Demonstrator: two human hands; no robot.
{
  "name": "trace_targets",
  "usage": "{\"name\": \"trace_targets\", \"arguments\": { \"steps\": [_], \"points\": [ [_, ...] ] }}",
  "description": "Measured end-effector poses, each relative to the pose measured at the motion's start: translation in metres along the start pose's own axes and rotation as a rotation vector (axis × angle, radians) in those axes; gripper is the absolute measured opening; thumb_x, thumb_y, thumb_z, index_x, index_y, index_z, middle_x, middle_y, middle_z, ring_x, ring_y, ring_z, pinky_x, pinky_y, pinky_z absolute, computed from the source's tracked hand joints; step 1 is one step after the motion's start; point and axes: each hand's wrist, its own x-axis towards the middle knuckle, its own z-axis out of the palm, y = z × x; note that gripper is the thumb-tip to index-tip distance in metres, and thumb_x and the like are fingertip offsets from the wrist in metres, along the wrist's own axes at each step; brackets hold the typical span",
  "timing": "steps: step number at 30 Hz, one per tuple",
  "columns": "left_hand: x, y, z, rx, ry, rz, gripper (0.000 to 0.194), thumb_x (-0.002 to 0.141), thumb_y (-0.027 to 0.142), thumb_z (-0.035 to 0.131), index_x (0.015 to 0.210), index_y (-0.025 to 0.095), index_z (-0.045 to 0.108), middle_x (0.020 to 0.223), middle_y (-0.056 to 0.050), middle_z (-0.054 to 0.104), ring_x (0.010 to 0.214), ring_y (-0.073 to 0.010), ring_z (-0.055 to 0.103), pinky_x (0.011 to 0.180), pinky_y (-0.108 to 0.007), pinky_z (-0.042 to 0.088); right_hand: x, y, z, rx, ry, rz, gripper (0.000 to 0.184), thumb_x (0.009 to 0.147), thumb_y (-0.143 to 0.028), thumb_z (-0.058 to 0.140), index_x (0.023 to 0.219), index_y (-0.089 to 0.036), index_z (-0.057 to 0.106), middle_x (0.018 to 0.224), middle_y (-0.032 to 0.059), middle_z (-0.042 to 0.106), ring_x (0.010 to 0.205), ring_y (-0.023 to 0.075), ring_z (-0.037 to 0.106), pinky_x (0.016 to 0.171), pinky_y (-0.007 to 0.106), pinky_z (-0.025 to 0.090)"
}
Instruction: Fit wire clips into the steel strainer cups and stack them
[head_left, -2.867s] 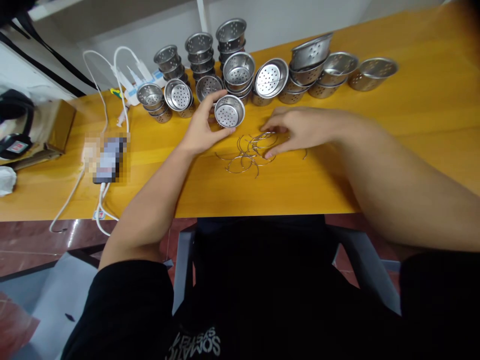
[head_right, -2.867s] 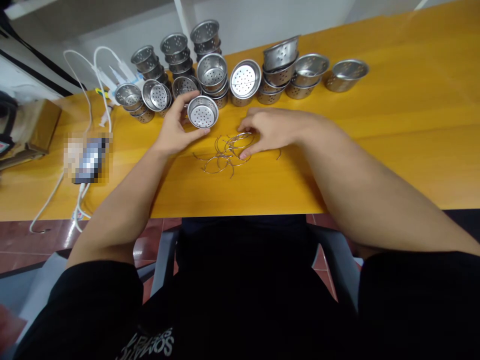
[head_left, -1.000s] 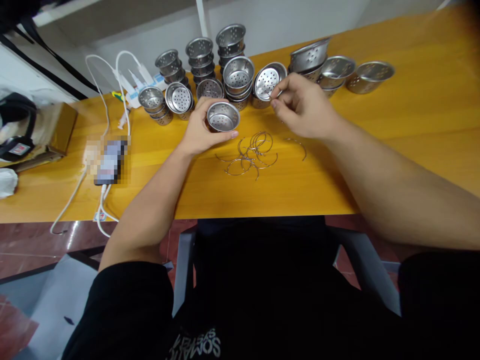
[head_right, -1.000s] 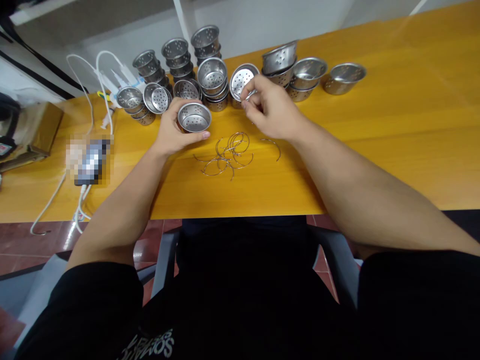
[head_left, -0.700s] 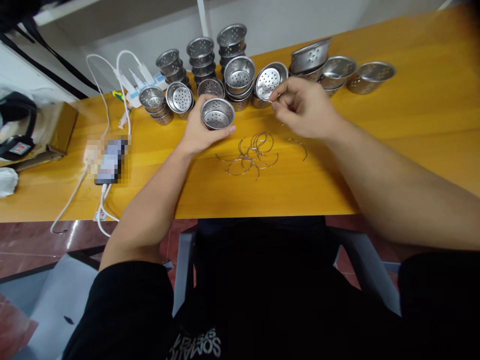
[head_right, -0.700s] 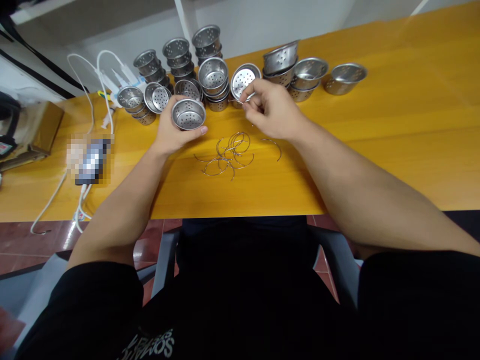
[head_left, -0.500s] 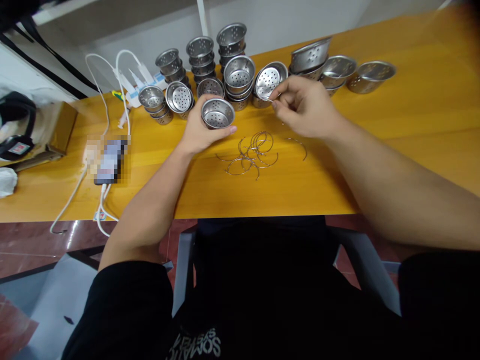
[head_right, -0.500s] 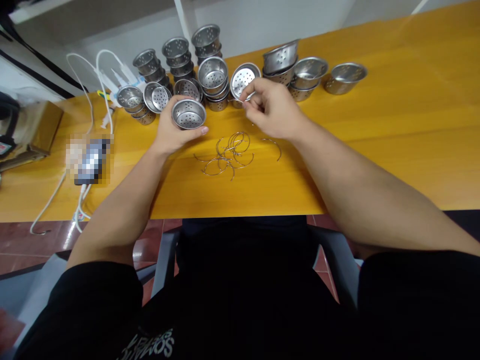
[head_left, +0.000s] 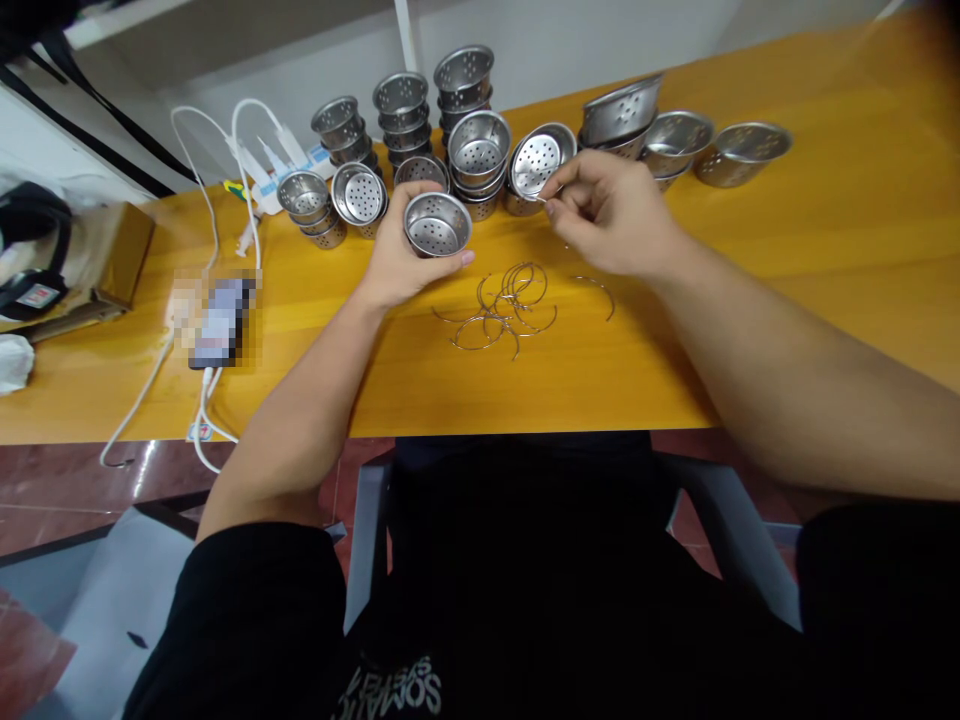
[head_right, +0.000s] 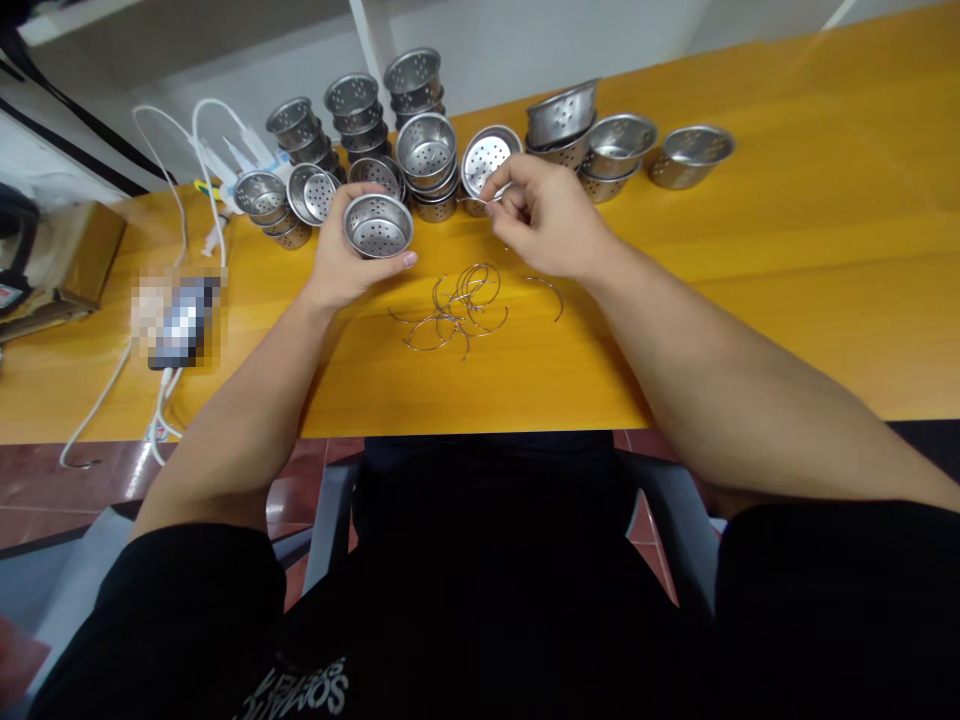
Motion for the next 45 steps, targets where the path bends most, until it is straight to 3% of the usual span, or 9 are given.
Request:
{"name": "trace_targets", "arguments": {
  "steps": [5, 12, 17, 20, 25, 32, 36, 40, 45],
  "points": [
    [0.002, 0.001, -0.004, 0.044, -0.027, 0.009, 0.127, 0.074, 0.116, 0.103, 0.162, 0.029, 0.072, 0.155, -0.016, 0.085, 0.146, -0.0441, 0.086, 0.141, -0.068, 0.068, 0.0, 0.001, 0.0, -0.012, -0.001, -0.015, 0.06, 0.11, -0.089, 0.087, 0.119, -0.034, 0.065, 0.078, -0.0017, 0.054, 0.074, 0.0264, 0.047, 0.08, 0.047, 0.041],
    [0.001, -0.004, 0.006, -0.018, -0.026, -0.001, 0.136, 0.079, 0.124, 0.09, 0.177, 0.033, 0.062, 0.172, -0.019, 0.079, 0.159, -0.045, 0.083, 0.143, -0.066, 0.066, -0.001, 0.0, 0.0, 0.003, 0.017, -0.017, 0.059, 0.109, -0.087, 0.089, 0.12, -0.034, 0.066, 0.079, -0.0021, 0.054, 0.074, 0.0251, 0.047, 0.079, 0.047, 0.043],
    [0.0, 0.014, 0.018, -0.054, -0.055, -0.03, 0.134, 0.074, 0.122, 0.096, 0.168, 0.032, 0.065, 0.16, -0.015, 0.082, 0.152, -0.0432, 0.086, 0.14, -0.065, 0.068, -0.006, -0.019, 0.008, -0.002, 0.068, 0.028, 0.064, 0.105, -0.094, 0.088, 0.122, -0.034, 0.072, 0.078, 0.0013, 0.055, 0.075, 0.0287, 0.05, 0.08, 0.052, 0.053],
    [-0.001, 0.022, 0.029, -0.085, -0.064, -0.053, 0.133, 0.077, 0.122, 0.095, 0.17, 0.032, 0.063, 0.152, -0.013, 0.082, 0.147, -0.0419, 0.086, 0.138, -0.067, 0.069, -0.01, -0.03, 0.019, -0.036, 0.075, 0.019, 0.062, 0.111, -0.092, 0.081, 0.13, -0.034, 0.079, 0.082, 0.006, 0.063, 0.076, 0.0326, 0.058, 0.079, 0.056, 0.061],
    [-0.005, 0.02, 0.052, -0.067, -0.096, -0.025, 0.122, 0.092, 0.107, 0.1, 0.178, 0.033, 0.056, 0.156, -0.011, 0.078, 0.154, -0.0416, 0.085, 0.14, -0.069, 0.069, -0.01, -0.031, 0.04, -0.16, 0.034, 0.034, 0.08, 0.121, -0.102, 0.06, 0.156, -0.035, 0.083, 0.097, 0.0122, 0.081, 0.095, 0.0431, 0.08, 0.086, 0.062, 0.071],
    [-0.014, 0.014, 0.068, -0.056, -0.106, 0.005, 0.123, 0.097, 0.097, 0.104, 0.185, 0.036, 0.041, 0.166, -0.012, 0.074, 0.152, -0.0379, 0.088, 0.131, -0.06, 0.076, -0.003, -0.021, 0.05, -0.179, 0.084, 0.053, 0.061, 0.122, -0.087, 0.071, 0.161, -0.042, 0.084, 0.098, 0.0098, 0.084, 0.099, 0.044, 0.082, 0.092, 0.067, 0.071],
    [-0.014, 0.011, 0.069, -0.047, -0.118, 0.018, 0.128, 0.096, 0.097, 0.105, 0.186, 0.036, 0.038, 0.164, -0.012, 0.073, 0.151, -0.0382, 0.087, 0.131, -0.061, 0.075, 0.0, -0.019, 0.05, -0.19, 0.077, 0.052, 0.065, 0.124, -0.087, 0.067, 0.163, -0.037, 0.083, 0.102, 0.0128, 0.085, 0.102, 0.0474, 0.084, 0.093, 0.068, 0.071],
    [-0.014, 0.006, 0.071, -0.076, -0.136, 0.05, 0.133, 0.094, 0.103, 0.102, 0.189, 0.038, 0.034, 0.165, -0.012, 0.07, 0.155, -0.0395, 0.083, 0.138, -0.061, 0.07, 0.004, -0.007, 0.056, -0.119, 0.127, 0.021, 0.063, 0.121, -0.091, 0.073, 0.147, -0.035, 0.084, 0.091, 0.0099, 0.076, 0.094, 0.0443, 0.082, 0.086, 0.06, 0.071],
    [-0.014, 0.013, 0.07, -0.079, -0.116, 0.039, 0.126, 0.097, 0.099, 0.101, 0.183, 0.032, 0.037, 0.162, -0.014, 0.069, 0.155, -0.0404, 0.079, 0.143, -0.065, 0.062, 0.007, 0.006, 0.066, 0.096, 0.239, -0.114, 0.05, 0.111, -0.085, 0.095, 0.118, -0.037, 0.079, 0.071, -0.0011, 0.057, 0.073, 0.0303, 0.064, 0.079, 0.051, 0.067]
  ]
}}
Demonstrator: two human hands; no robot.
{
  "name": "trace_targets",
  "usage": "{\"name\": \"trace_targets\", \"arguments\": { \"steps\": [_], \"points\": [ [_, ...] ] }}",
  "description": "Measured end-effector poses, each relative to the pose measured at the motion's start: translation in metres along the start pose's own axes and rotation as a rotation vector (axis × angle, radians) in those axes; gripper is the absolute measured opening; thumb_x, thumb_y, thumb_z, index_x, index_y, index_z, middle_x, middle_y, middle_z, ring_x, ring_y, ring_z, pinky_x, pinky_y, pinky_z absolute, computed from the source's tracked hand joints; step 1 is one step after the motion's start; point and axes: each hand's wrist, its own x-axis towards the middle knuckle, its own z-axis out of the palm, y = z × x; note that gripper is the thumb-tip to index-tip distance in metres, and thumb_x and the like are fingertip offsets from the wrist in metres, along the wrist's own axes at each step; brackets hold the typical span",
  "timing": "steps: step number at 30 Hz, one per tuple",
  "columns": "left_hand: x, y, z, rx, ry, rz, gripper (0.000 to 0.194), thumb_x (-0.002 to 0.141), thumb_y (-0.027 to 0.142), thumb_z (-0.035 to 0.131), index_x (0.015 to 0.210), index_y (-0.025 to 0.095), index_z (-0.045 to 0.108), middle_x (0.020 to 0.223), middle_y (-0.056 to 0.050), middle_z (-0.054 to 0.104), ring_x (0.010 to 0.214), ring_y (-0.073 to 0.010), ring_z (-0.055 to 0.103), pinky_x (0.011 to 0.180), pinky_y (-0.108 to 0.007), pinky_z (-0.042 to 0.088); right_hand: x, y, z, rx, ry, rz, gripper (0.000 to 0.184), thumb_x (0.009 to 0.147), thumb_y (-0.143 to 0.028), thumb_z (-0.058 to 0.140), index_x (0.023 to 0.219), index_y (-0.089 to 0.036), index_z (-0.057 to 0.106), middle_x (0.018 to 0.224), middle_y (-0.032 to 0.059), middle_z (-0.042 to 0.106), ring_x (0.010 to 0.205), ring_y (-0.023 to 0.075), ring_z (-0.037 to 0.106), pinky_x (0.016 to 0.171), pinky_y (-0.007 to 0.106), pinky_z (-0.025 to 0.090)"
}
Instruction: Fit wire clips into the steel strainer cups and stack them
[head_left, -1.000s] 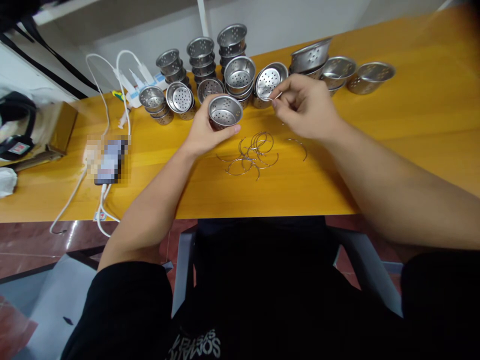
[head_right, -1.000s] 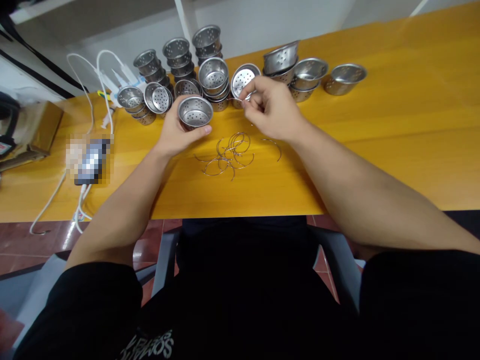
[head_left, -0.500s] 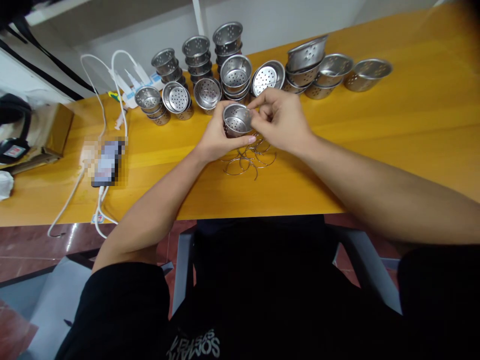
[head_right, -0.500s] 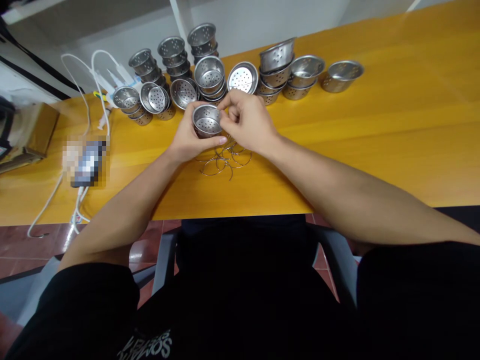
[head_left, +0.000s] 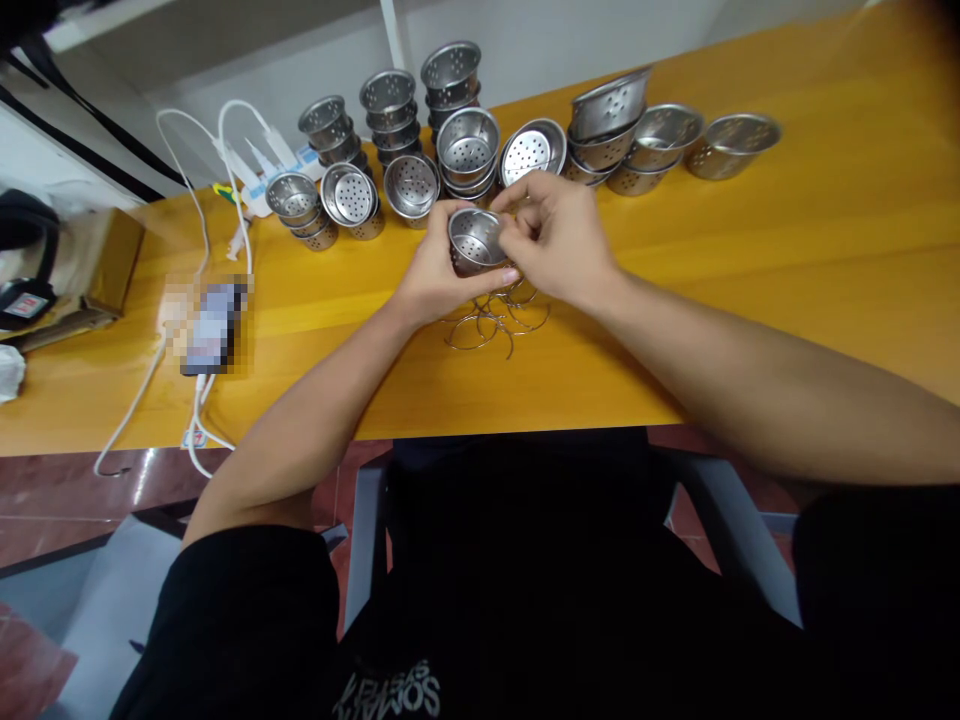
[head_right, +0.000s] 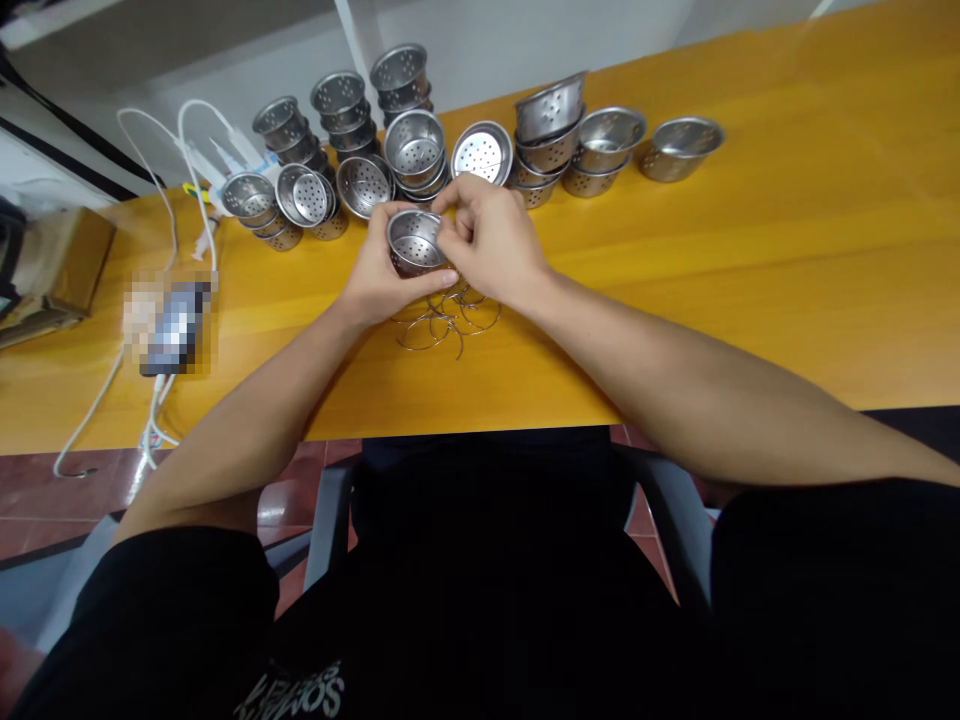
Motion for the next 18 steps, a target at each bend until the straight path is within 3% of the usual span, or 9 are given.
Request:
{"name": "trace_targets", "arguments": {
  "steps": [3, 7, 12, 18],
  "points": [
    [0.0, 0.011, -0.002, 0.014, 0.006, -0.035, 0.119, 0.095, 0.097, 0.104, 0.174, 0.03, 0.045, 0.157, -0.013, 0.072, 0.15, -0.0399, 0.081, 0.139, -0.063, 0.064, -0.001, -0.003, 0.001, 0.026, -0.001, -0.013, 0.046, 0.111, -0.08, 0.098, 0.114, -0.038, 0.078, 0.07, -0.0015, 0.055, 0.074, 0.0296, 0.062, 0.08, 0.051, 0.067],
    [0.001, 0.017, -0.004, -0.047, -0.016, -0.04, 0.111, 0.097, 0.1, 0.101, 0.167, 0.029, 0.051, 0.153, -0.011, 0.074, 0.14, -0.0349, 0.085, 0.13, -0.058, 0.07, 0.002, -0.014, -0.004, 0.095, -0.022, -0.019, 0.054, 0.11, -0.086, 0.096, 0.111, -0.034, 0.081, 0.084, 0.0048, 0.071, 0.084, 0.0335, 0.072, 0.079, 0.051, 0.068],
    [0.0, 0.007, -0.007, -0.17, -0.068, -0.025, 0.098, 0.105, 0.099, 0.093, 0.163, 0.028, 0.06, 0.146, -0.008, 0.076, 0.133, -0.0306, 0.086, 0.122, -0.053, 0.074, 0.01, -0.017, -0.026, 0.313, -0.272, -0.064, 0.071, 0.102, -0.099, 0.103, 0.119, -0.031, 0.09, 0.109, 0.0077, 0.09, 0.092, 0.0285, 0.077, 0.091, 0.05, 0.072],
    [-0.003, 0.007, -0.007, -0.199, -0.114, -0.015, 0.095, 0.108, 0.088, 0.095, 0.171, 0.028, 0.057, 0.151, -0.01, 0.076, 0.138, -0.031, 0.086, 0.121, -0.049, 0.076, 0.01, -0.01, -0.035, 0.37, -0.354, -0.059, 0.066, 0.088, -0.089, 0.121, 0.115, -0.036, 0.091, 0.095, 0.001, 0.085, 0.086, 0.0264, 0.07, 0.079, 0.046, 0.07]
  ]
}}
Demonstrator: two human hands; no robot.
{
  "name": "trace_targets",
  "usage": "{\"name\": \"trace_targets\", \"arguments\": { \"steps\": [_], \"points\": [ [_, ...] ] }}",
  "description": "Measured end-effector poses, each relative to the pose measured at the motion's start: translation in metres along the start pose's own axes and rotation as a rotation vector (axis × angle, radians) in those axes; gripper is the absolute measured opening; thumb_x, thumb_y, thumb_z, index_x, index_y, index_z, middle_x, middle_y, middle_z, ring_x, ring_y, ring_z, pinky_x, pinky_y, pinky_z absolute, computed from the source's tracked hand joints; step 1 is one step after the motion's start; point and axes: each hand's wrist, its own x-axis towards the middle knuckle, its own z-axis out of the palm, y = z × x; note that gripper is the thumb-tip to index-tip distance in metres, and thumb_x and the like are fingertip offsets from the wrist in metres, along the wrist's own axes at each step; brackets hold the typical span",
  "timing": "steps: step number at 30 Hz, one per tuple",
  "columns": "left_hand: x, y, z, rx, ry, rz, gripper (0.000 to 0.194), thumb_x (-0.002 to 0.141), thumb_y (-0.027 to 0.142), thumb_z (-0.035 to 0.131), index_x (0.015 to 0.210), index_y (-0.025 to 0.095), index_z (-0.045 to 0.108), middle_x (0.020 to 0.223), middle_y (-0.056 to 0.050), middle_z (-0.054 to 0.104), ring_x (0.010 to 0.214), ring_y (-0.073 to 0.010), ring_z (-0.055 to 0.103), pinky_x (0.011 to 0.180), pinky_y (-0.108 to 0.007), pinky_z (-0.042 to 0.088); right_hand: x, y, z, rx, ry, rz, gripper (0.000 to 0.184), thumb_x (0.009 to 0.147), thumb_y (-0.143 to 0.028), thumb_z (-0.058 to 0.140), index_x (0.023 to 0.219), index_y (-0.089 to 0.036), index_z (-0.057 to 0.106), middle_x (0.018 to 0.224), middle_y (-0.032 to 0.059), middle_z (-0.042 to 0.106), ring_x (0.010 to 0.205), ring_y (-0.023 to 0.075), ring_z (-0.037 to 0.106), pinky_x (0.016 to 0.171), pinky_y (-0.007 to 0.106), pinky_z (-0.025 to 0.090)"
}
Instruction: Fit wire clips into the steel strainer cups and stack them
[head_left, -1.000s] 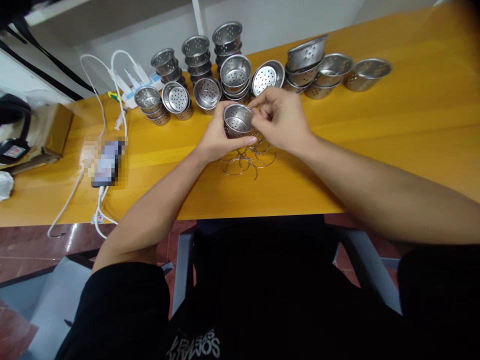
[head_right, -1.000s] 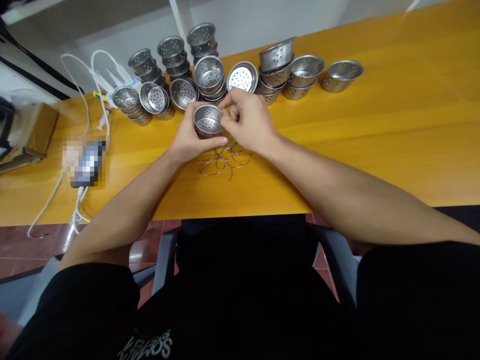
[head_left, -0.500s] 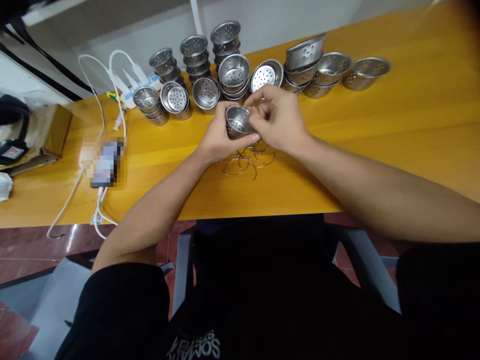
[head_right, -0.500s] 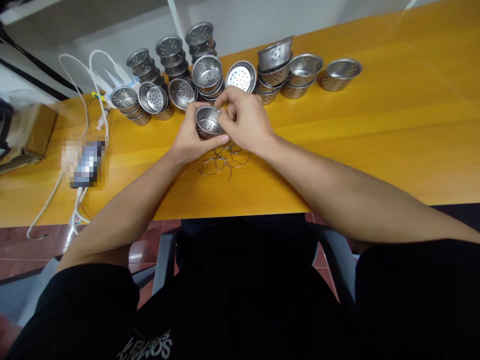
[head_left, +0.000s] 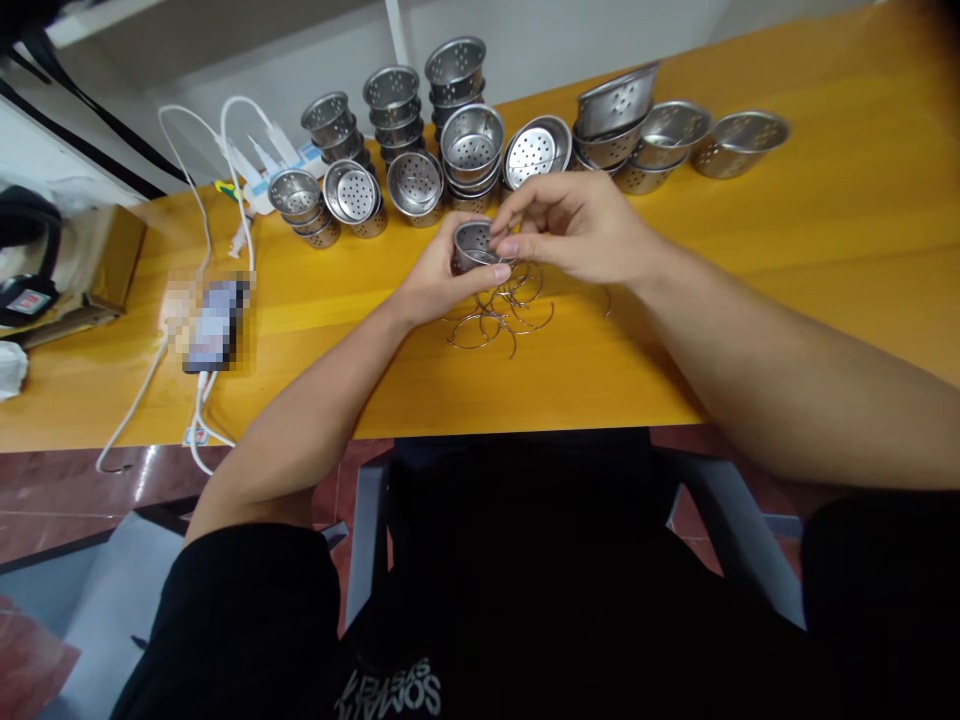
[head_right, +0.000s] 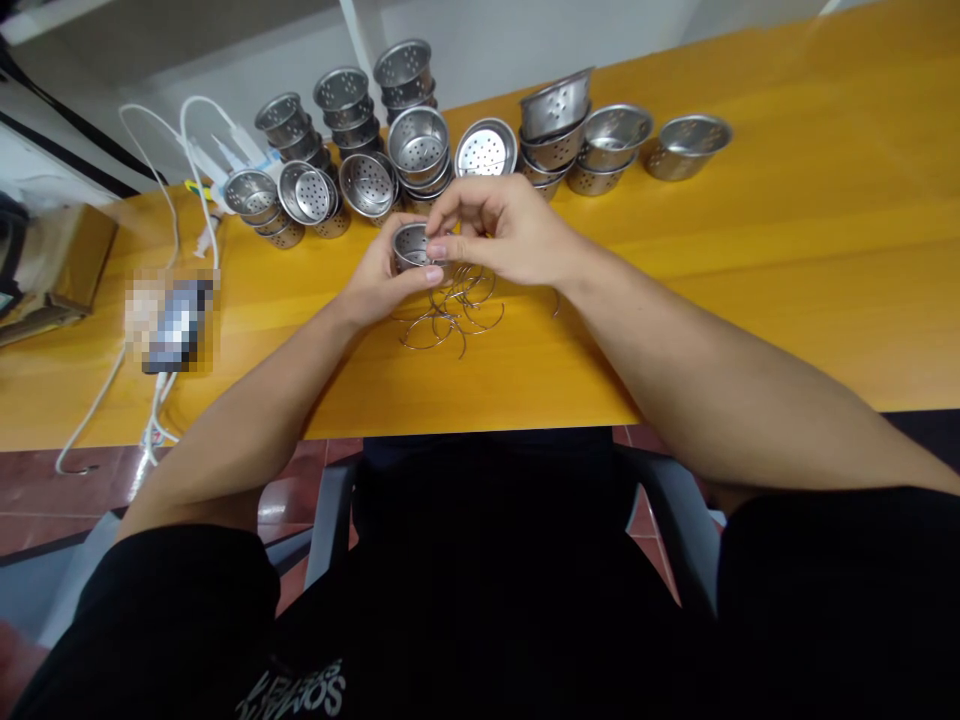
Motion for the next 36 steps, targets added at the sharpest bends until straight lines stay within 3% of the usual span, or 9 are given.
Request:
{"name": "trace_targets", "arguments": {
  "steps": [4, 10, 14, 18, 22, 27, 29, 31, 36],
  "points": [
    [-0.003, 0.001, 0.003, 0.051, -0.002, 0.018, 0.097, 0.113, 0.087, 0.091, 0.178, 0.029, 0.05, 0.157, -0.011, 0.07, 0.144, -0.0327, 0.084, 0.125, -0.054, 0.074, 0.001, 0.002, 0.004, 0.097, -0.012, 0.023, 0.071, 0.081, -0.086, 0.127, 0.103, -0.033, 0.085, 0.084, -0.0002, 0.079, 0.077, 0.0232, 0.066, 0.07, 0.042, 0.064],
    [-0.003, -0.007, 0.003, 0.086, -0.013, 0.047, 0.104, 0.11, 0.089, 0.094, 0.179, 0.028, 0.047, 0.162, -0.013, 0.068, 0.149, -0.0349, 0.082, 0.135, -0.06, 0.069, 0.003, 0.004, 0.005, 0.113, -0.008, 0.057, 0.075, 0.08, -0.087, 0.127, 0.098, -0.03, 0.081, 0.076, -0.0029, 0.074, 0.06, 0.0169, 0.056, 0.054, 0.038, 0.045],
    [-0.004, -0.01, 0.001, 0.061, -0.035, 0.07, 0.1, 0.115, 0.089, 0.088, 0.182, 0.029, 0.043, 0.166, -0.014, 0.065, 0.151, -0.0341, 0.079, 0.136, -0.058, 0.067, 0.004, 0.003, 0.006, 0.111, -0.014, 0.059, 0.076, 0.077, -0.09, 0.127, 0.096, -0.031, 0.081, 0.077, -0.0038, 0.075, 0.064, 0.0168, 0.055, 0.055, 0.037, 0.046],
    [-0.005, -0.012, 0.001, 0.071, -0.052, 0.095, 0.1, 0.117, 0.089, 0.084, 0.184, 0.03, 0.04, 0.167, -0.014, 0.063, 0.148, -0.0323, 0.079, 0.132, -0.054, 0.068, 0.004, -0.001, 0.01, 0.089, 0.026, 0.041, 0.075, 0.074, -0.088, 0.129, 0.092, -0.033, 0.082, 0.077, -0.0035, 0.073, 0.071, 0.0187, 0.053, 0.064, 0.037, 0.055],
    [-0.006, -0.015, 0.001, 0.114, -0.042, 0.118, 0.101, 0.121, 0.088, 0.079, 0.19, 0.03, 0.033, 0.166, -0.014, 0.063, 0.154, -0.0344, 0.077, 0.139, -0.059, 0.064, 0.002, -0.001, 0.014, 0.072, 0.071, 0.019, 0.076, 0.073, -0.09, 0.128, 0.095, -0.031, 0.085, 0.083, 0.0006, 0.074, 0.074, 0.0223, 0.061, 0.069, 0.041, 0.06],
    [-0.003, -0.015, -0.002, 0.111, 0.004, 0.053, 0.107, 0.115, 0.093, 0.081, 0.188, 0.028, 0.037, 0.161, -0.015, 0.067, 0.15, -0.0356, 0.079, 0.137, -0.061, 0.063, -0.001, 0.008, 0.007, -0.142, 0.227, -0.077, 0.064, 0.104, -0.096, 0.103, 0.117, -0.034, 0.091, 0.104, 0.0071, 0.084, 0.087, 0.0286, 0.067, 0.083, 0.051, 0.065],
    [-0.001, -0.014, -0.004, 0.086, 0.034, 0.028, 0.112, 0.107, 0.1, 0.087, 0.181, 0.028, 0.045, 0.157, -0.014, 0.071, 0.145, -0.0348, 0.081, 0.134, -0.059, 0.066, -0.003, 0.01, 0.002, -0.234, 0.216, -0.089, 0.054, 0.11, -0.091, 0.096, 0.117, -0.037, 0.092, 0.11, 0.0095, 0.086, 0.096, 0.0331, 0.07, 0.093, 0.057, 0.067],
    [0.0, -0.014, -0.005, 0.076, 0.05, 0.021, 0.114, 0.102, 0.105, 0.088, 0.177, 0.029, 0.049, 0.156, -0.013, 0.072, 0.143, -0.0342, 0.082, 0.132, -0.059, 0.067, -0.003, 0.009, -0.004, -0.287, 0.172, -0.081, 0.045, 0.106, -0.083, 0.101, 0.113, -0.04, 0.093, 0.12, 0.0114, 0.089, 0.109, 0.039, 0.074, 0.105, 0.063, 0.068],
    [-0.001, -0.007, -0.007, 0.097, 0.061, -0.001, 0.111, 0.104, 0.1, 0.089, 0.179, 0.028, 0.051, 0.156, -0.013, 0.073, 0.146, -0.0345, 0.081, 0.133, -0.059, 0.066, -0.004, 0.006, -0.006, -0.347, 0.056, -0.09, 0.032, 0.097, -0.067, 0.105, 0.113, -0.041, 0.095, 0.146, 0.0097, 0.089, 0.129, 0.0439, 0.076, 0.125, 0.07, 0.065]
  ]
}}
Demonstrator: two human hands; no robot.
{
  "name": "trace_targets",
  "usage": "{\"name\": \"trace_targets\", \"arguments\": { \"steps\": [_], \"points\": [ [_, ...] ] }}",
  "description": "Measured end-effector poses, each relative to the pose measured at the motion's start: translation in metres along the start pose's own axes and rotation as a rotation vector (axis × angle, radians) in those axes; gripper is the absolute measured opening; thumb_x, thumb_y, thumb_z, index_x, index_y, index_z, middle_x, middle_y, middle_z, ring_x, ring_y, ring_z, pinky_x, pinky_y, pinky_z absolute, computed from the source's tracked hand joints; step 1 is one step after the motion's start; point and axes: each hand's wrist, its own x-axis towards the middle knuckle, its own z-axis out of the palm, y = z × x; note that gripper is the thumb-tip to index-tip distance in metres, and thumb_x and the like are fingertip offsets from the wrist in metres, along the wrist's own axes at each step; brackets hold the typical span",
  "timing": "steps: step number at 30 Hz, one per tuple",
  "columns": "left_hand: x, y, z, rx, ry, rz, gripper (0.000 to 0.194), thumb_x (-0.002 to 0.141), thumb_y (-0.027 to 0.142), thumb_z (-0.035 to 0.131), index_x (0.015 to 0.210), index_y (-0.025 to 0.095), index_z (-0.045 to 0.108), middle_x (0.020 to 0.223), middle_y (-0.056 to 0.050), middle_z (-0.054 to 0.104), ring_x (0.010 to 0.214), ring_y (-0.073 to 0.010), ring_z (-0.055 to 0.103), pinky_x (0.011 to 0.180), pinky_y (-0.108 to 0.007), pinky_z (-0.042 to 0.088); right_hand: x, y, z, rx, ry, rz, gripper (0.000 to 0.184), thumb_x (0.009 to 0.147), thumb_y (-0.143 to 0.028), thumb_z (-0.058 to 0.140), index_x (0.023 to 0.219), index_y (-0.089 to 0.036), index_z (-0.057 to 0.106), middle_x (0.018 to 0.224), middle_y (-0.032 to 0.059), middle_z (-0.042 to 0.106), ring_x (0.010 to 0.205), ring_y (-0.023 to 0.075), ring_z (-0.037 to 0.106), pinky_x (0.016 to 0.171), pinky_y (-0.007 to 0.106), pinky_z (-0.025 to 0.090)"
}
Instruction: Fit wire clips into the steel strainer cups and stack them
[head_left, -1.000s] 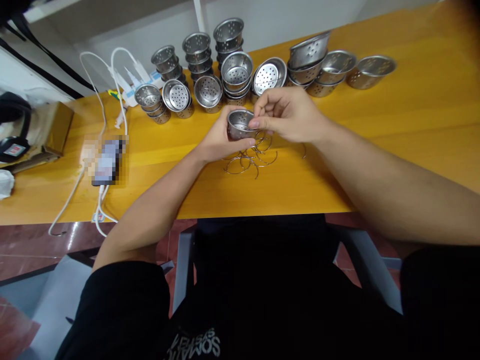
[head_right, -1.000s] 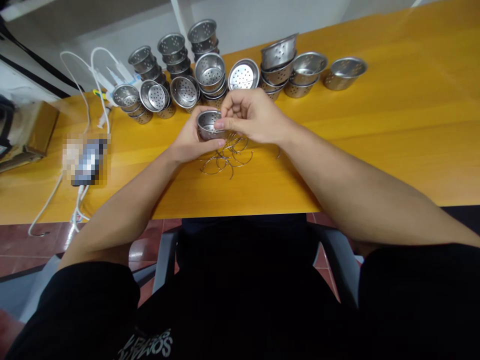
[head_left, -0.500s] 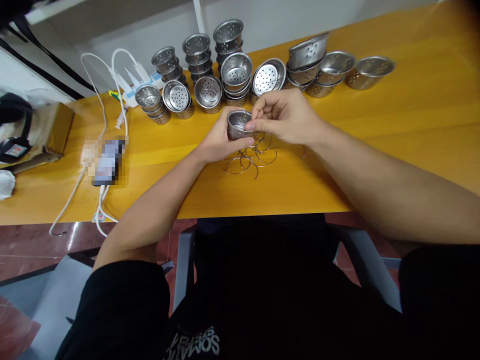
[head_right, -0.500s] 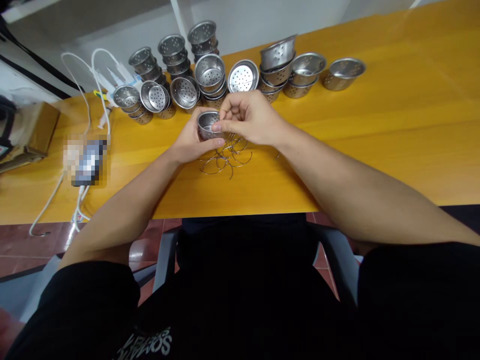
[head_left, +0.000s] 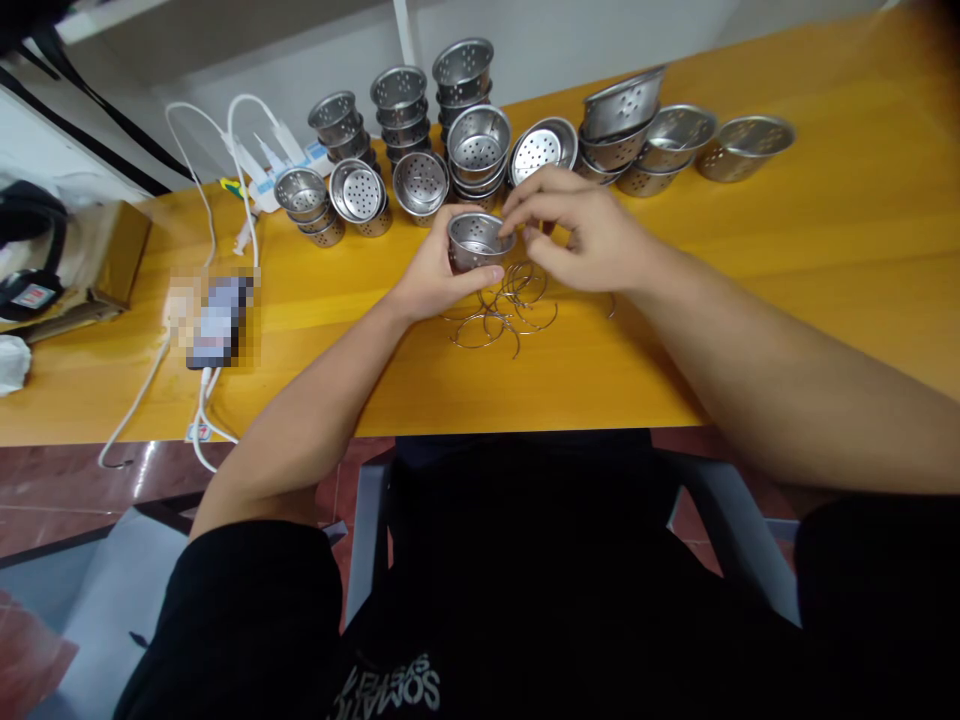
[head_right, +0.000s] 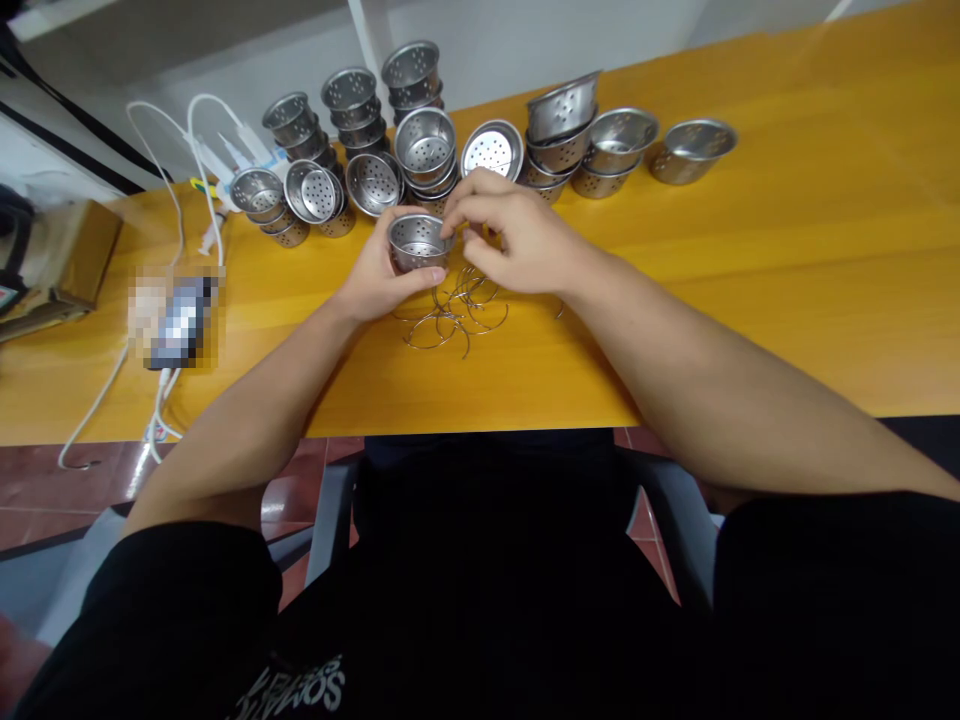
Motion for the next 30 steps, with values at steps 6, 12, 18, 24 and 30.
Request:
{"name": "trace_targets", "arguments": {
  "steps": [6, 12, 18, 24, 30],
  "points": [
    [0.002, 0.004, -0.004, 0.018, 0.0, 0.024, 0.116, 0.098, 0.105, 0.093, 0.177, 0.031, 0.052, 0.163, -0.012, 0.075, 0.152, -0.0361, 0.081, 0.137, -0.058, 0.067, -0.005, 0.002, 0.011, -0.067, -0.082, -0.046, 0.032, 0.104, -0.056, 0.097, 0.131, -0.04, 0.097, 0.156, 0.0112, 0.084, 0.149, 0.0483, 0.076, 0.13, 0.073, 0.068],
    [0.002, 0.005, -0.005, -0.015, -0.01, 0.087, 0.113, 0.1, 0.106, 0.088, 0.176, 0.031, 0.051, 0.165, -0.013, 0.074, 0.152, -0.0357, 0.082, 0.134, -0.057, 0.069, -0.007, 0.008, 0.014, -0.029, -0.093, -0.056, 0.032, 0.105, -0.051, 0.098, 0.135, -0.04, 0.099, 0.158, 0.013, 0.082, 0.153, 0.0488, 0.076, 0.128, 0.071, 0.072],
    [0.0, 0.006, -0.001, -0.008, -0.02, 0.071, 0.115, 0.1, 0.107, 0.088, 0.176, 0.03, 0.05, 0.163, -0.014, 0.074, 0.151, -0.035, 0.084, 0.132, -0.057, 0.071, -0.008, 0.006, 0.016, -0.034, -0.132, -0.06, 0.038, 0.104, -0.048, 0.097, 0.141, -0.041, 0.1, 0.165, 0.0125, 0.079, 0.162, 0.0506, 0.073, 0.137, 0.075, 0.068],
    [0.002, 0.003, -0.001, 0.019, 0.0, 0.064, 0.119, 0.104, 0.112, 0.077, 0.187, 0.035, 0.041, 0.163, -0.011, 0.068, 0.157, -0.0369, 0.082, 0.136, -0.064, 0.067, -0.009, 0.004, 0.015, -0.017, -0.087, -0.044, 0.04, 0.102, -0.053, 0.102, 0.14, -0.041, 0.098, 0.164, 0.0132, 0.081, 0.161, 0.0519, 0.072, 0.135, 0.075, 0.069],
    [0.002, 0.006, -0.002, -0.059, 0.013, 0.052, 0.124, 0.096, 0.116, 0.082, 0.18, 0.033, 0.045, 0.166, -0.014, 0.069, 0.157, -0.0367, 0.081, 0.137, -0.061, 0.067, -0.006, 0.007, 0.013, 0.008, -0.043, -0.054, 0.046, 0.104, -0.076, 0.103, 0.131, -0.04, 0.096, 0.157, 0.0125, 0.084, 0.14, 0.0459, 0.077, 0.127, 0.069, 0.072]
  ]
}}
